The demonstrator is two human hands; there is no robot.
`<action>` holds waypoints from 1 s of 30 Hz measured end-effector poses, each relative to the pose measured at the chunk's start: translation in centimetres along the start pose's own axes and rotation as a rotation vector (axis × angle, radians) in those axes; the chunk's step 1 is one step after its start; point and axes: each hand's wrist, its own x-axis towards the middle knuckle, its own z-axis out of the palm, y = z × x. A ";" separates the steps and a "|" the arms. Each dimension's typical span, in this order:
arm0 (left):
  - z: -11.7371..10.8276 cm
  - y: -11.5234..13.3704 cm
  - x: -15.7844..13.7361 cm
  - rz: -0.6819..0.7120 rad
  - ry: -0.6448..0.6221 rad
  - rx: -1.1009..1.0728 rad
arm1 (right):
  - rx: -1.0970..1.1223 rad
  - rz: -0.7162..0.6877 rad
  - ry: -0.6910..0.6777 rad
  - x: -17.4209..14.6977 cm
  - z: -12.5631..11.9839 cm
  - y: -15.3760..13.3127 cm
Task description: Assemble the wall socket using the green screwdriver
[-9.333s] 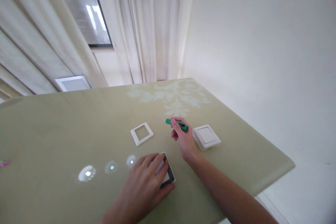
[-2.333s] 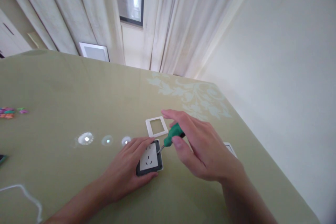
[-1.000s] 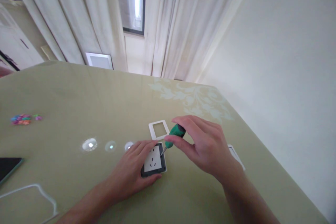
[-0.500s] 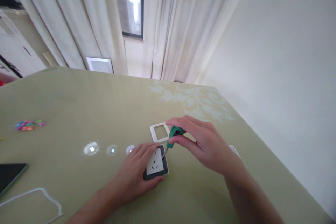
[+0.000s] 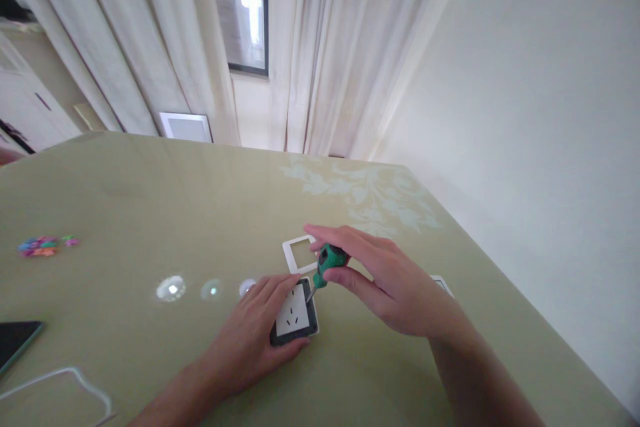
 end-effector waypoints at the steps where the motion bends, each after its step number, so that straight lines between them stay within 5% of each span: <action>1: 0.0 0.0 0.0 0.001 0.000 -0.003 | 0.005 -0.004 0.025 0.1 0.3 0.1; 7: 0.0 -0.2 0.1 0.018 0.017 0.006 | -0.104 -0.015 0.229 0.5 1.8 0.7; 11: 0.4 0.3 0.1 -0.043 0.032 0.059 | -0.170 0.076 0.256 -0.1 -0.2 1.0; 16: 0.3 2.0 -0.1 0.034 -0.076 0.004 | -0.020 0.139 0.587 -1.2 -2.4 2.4; 20: -0.4 1.5 0.9 0.097 -0.065 -0.018 | 0.210 0.270 0.573 -2.4 0.9 5.0; 23: -0.1 -0.8 2.1 0.083 0.007 0.129 | 0.617 0.470 0.797 -3.7 5.1 7.1; 26: 0.6 -3.1 2.6 0.063 0.000 0.251 | 0.739 0.521 0.916 -4.9 8.4 8.6; 30: 0.9 -4.3 2.4 0.027 -0.005 0.258 | 0.859 0.547 1.022 -5.3 9.8 9.7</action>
